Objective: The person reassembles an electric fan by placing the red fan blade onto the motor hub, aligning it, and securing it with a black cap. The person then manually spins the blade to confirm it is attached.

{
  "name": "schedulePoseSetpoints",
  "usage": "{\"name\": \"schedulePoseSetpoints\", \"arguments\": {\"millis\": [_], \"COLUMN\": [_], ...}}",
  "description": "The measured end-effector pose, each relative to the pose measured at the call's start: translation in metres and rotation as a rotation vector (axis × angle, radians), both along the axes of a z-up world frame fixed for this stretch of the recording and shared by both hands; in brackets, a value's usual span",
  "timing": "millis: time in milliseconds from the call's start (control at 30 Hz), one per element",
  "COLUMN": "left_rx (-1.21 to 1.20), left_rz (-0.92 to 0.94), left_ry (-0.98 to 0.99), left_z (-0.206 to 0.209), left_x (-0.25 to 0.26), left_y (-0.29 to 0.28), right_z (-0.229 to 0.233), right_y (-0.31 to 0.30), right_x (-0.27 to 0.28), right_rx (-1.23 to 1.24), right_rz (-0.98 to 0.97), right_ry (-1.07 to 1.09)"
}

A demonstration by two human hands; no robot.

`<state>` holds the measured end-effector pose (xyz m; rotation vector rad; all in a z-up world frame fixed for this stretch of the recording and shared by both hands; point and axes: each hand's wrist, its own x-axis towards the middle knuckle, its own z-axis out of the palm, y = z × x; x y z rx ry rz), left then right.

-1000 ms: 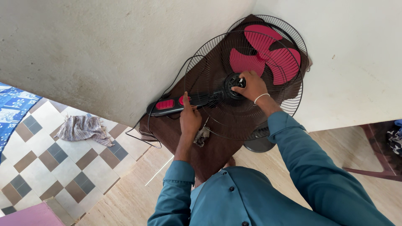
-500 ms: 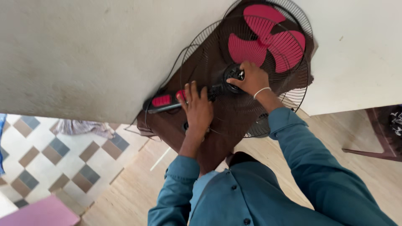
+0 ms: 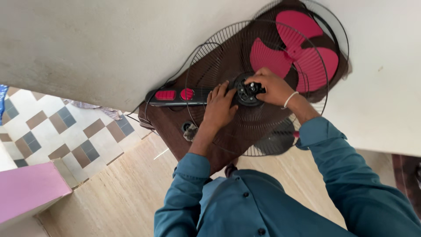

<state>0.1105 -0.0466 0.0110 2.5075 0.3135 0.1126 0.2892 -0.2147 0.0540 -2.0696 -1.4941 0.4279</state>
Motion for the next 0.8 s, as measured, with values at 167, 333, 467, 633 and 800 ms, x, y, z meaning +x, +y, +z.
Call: {"name": "schedulePoseSetpoints", "arguments": {"millis": [167, 333, 467, 633, 800], "left_rx": [0.002, 0.008, 0.017, 0.013, 0.045], "left_rz": [0.040, 0.040, 0.014, -0.022, -0.064], "left_ry": [0.056, 0.140, 0.179, 0.139, 0.165], "left_z": [0.001, 0.015, 0.016, 0.020, 0.020], "left_x": [-0.012, 0.000, -0.001, 0.007, 0.015], "left_y": [-0.011, -0.008, -0.015, -0.016, -0.021], "right_z": [0.000, 0.010, 0.006, 0.005, 0.006], "right_y": [0.001, 0.008, 0.001, 0.004, 0.000], "right_x": [0.004, 0.006, -0.003, -0.010, -0.008], "right_rx": [-0.054, -0.144, -0.140, -0.201, -0.098], "right_rz": [0.086, 0.000, -0.023, -0.043, -0.044], "right_ry": [-0.025, 0.012, 0.037, -0.051, -0.086]}}
